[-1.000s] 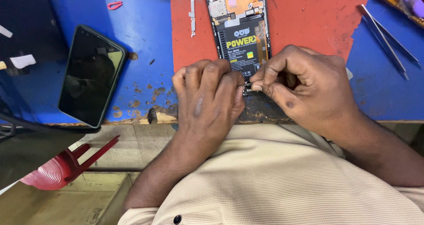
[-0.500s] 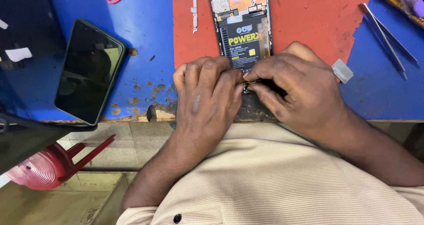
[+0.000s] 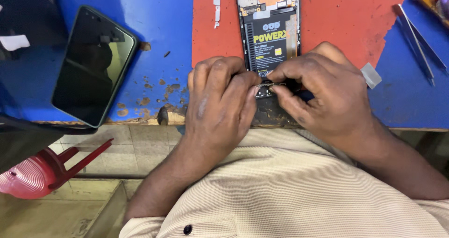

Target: The person repairs a disassembled smartphone by cleaning the internal components with a brush and adhesive, then reattaching a small circuit board and securing it with a screw. The person uses tweezers, a screwdriver, and a brush to manipulate the phone's internal parts.

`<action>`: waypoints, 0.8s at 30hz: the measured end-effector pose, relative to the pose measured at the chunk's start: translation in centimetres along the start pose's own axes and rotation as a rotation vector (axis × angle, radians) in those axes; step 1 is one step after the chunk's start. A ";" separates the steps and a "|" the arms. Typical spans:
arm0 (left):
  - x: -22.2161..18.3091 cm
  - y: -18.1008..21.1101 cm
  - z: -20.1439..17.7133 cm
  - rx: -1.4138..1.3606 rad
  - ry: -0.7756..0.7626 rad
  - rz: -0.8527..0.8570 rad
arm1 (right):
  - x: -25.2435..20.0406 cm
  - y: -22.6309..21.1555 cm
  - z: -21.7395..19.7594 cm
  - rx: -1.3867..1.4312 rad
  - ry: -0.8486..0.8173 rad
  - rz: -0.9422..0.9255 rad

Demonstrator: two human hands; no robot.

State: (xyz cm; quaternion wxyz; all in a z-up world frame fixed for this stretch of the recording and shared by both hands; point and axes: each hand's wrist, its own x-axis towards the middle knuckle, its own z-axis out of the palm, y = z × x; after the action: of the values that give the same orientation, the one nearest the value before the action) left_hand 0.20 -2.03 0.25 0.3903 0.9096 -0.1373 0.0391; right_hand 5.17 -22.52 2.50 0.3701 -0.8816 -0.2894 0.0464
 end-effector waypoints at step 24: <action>0.0 -0.3 0.1 0.006 -0.005 0.023 | 0.5 -1.3 0.1 -0.184 0.034 0.007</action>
State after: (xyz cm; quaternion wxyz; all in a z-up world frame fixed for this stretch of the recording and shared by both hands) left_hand 0.27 -1.85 -0.06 0.3869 0.9091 -0.1487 0.0418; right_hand 4.89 -21.47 3.33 0.2923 -0.9134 -0.2832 0.0061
